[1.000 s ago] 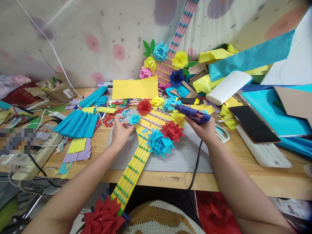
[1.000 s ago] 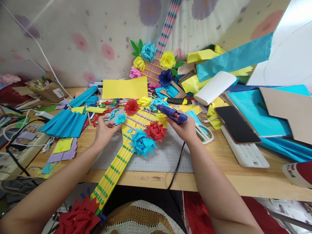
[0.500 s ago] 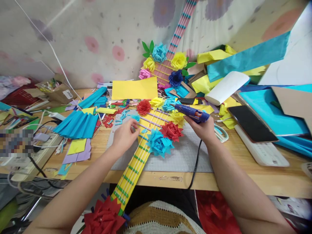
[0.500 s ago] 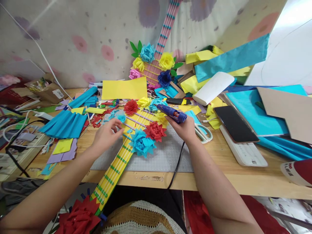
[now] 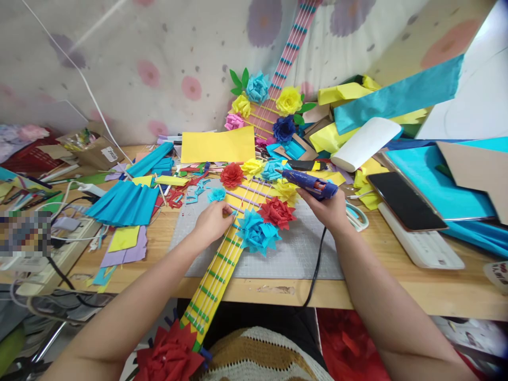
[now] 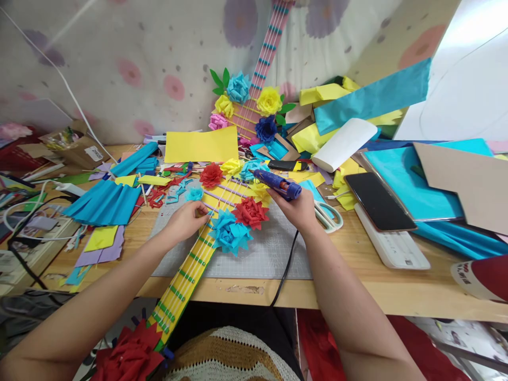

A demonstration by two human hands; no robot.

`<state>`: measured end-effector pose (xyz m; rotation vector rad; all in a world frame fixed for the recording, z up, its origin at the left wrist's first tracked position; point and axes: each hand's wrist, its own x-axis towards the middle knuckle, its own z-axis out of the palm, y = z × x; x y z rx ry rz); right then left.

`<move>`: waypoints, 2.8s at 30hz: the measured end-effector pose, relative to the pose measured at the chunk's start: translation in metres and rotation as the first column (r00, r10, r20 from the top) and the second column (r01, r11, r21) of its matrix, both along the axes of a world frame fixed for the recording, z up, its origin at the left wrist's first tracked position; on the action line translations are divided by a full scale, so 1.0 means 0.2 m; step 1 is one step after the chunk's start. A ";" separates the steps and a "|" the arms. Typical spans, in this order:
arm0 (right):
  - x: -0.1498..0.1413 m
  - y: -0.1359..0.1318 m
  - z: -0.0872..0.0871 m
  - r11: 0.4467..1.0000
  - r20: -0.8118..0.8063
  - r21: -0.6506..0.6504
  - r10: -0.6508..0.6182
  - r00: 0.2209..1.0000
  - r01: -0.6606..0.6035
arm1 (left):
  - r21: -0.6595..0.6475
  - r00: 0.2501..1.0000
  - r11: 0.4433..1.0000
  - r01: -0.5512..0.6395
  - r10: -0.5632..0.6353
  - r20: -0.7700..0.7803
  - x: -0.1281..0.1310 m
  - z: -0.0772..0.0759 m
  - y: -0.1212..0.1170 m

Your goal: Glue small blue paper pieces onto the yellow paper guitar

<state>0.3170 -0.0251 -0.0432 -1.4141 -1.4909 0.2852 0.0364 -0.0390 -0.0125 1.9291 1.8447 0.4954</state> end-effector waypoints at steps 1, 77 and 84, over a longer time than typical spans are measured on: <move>0.00 0.00 0.00 1.000 -0.002 -0.002 -0.003 1.000 0.003 | 0.018 1.000 1.000 0.001 0.000 -0.026 0.00 0.00 -0.01; -0.01 -0.04 0.09 0.918 0.085 -0.204 0.362 0.928 -0.339 | -0.211 0.877 0.977 0.030 0.076 0.474 0.26 0.09 0.20; -0.01 -0.04 0.09 0.920 0.062 -0.201 0.354 0.933 -0.336 | -0.165 0.891 0.985 0.053 0.028 0.454 0.27 0.09 0.20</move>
